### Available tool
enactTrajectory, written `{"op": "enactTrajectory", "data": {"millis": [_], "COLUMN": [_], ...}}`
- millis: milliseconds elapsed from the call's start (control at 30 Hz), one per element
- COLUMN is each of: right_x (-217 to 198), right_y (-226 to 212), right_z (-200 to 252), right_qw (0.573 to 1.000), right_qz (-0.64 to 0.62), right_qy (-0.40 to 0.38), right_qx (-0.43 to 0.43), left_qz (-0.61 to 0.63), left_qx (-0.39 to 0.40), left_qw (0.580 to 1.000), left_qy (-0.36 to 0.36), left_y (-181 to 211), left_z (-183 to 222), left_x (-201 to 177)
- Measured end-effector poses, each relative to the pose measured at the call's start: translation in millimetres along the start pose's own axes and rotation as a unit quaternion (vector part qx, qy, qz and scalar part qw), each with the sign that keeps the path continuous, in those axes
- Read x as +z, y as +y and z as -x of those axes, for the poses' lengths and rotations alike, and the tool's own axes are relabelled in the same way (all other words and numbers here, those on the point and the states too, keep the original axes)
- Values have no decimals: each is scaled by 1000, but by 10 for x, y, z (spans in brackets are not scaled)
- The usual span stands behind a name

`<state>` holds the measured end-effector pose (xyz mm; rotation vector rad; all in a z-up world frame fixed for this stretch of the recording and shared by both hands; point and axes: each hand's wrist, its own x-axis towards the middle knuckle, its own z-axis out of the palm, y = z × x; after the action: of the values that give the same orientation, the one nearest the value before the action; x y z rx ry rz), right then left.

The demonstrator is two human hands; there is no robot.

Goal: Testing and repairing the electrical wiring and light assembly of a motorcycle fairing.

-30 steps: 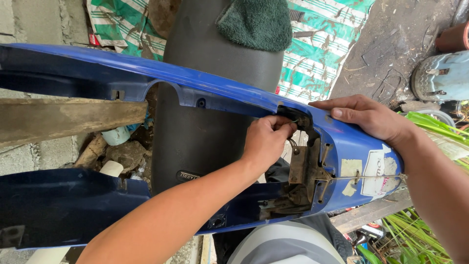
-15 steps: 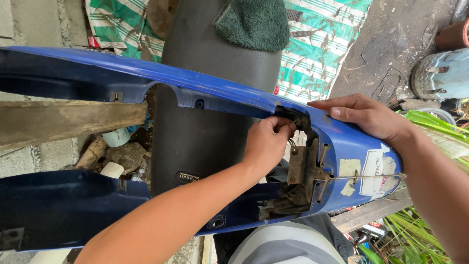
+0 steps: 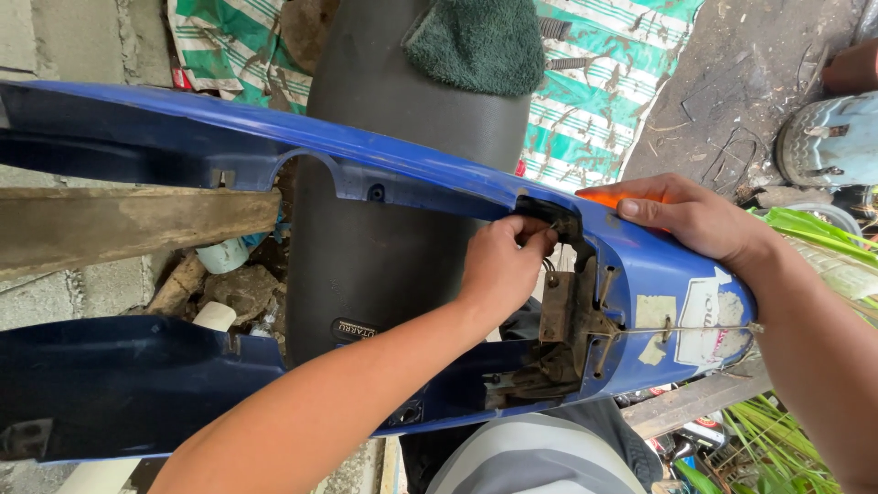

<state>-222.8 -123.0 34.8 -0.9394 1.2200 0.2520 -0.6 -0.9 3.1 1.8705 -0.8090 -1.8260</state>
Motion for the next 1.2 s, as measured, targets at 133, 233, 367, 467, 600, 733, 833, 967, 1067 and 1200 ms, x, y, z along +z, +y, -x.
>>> {"op": "enactTrajectory", "data": {"millis": [133,233,367,467,600,733,833,967,1067,1200], "right_x": [73,-70,-462,-578,-1283,-1498,-1223,-740,-430,78], "right_y": [-57,270,787,1192,3340,4048,3973,3802,3748,3659], "right_z": [105,9,-25,-17,-576,-950,-880,-655,-477,-166], "right_qw": [998,979,980,977,980,962,968,973,974,972], "right_qz": [-68,-176,-57,-145,10,41,70,109,137,168], "right_qy": [16,-28,-22,33,100,35,48,70,92,126], "right_qx": [8,-104,-188,-150,-171,-266,-234,-191,-156,-104], "left_qz": [9,-92,-125,-238,-369,-288,-192,-150,-109,-84], "left_qx": [-8,10,-39,-78,174,422,510,540,544,578], "left_qw": [999,994,987,956,909,859,833,823,831,809], "left_qy": [-34,-55,-96,-154,-88,42,97,90,36,59], "left_y": [145,144,287,278,-143,-455,-517,-649,-798,-1013], "left_z": [87,164,519,858,1242,1642,1819,1988,2099,2199], "left_x": [-144,-304,-698,-943,-867,-561,-313,-111,-68,-136]}}
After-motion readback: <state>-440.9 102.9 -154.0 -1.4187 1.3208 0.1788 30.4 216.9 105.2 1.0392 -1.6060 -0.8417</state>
